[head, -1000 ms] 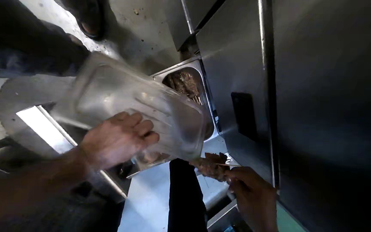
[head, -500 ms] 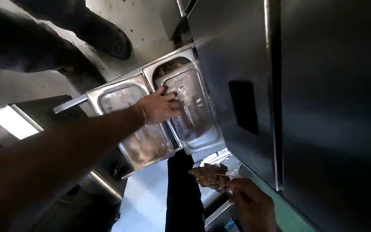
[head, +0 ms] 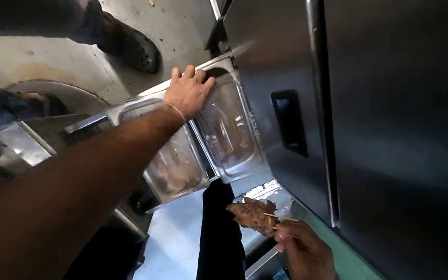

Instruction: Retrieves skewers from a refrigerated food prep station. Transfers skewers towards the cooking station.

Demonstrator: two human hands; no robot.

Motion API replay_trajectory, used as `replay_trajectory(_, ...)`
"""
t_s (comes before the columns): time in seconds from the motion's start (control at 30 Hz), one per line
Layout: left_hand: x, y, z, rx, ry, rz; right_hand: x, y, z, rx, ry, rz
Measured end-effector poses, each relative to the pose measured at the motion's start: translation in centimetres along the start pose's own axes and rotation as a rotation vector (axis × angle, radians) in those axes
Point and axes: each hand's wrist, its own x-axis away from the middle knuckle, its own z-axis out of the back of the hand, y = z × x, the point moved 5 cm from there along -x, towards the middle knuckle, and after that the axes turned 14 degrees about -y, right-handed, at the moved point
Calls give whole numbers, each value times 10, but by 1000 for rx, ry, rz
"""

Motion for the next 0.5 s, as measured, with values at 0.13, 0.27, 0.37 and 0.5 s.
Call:
replay_trajectory(0.13,7,-13,4,82,52,47,10,11,7,5,4,12)
replay_trajectory(0.27,-4,-9,10,128,20,157,12,15,7,4,1,12)
replay_trajectory(0.37,-15,-8,13,166,-20,266,13,14,11,-13,3,10)
replay_trajectory(0.5,-5,-12,17,139,13,283,13,13,19,-2,1,22)
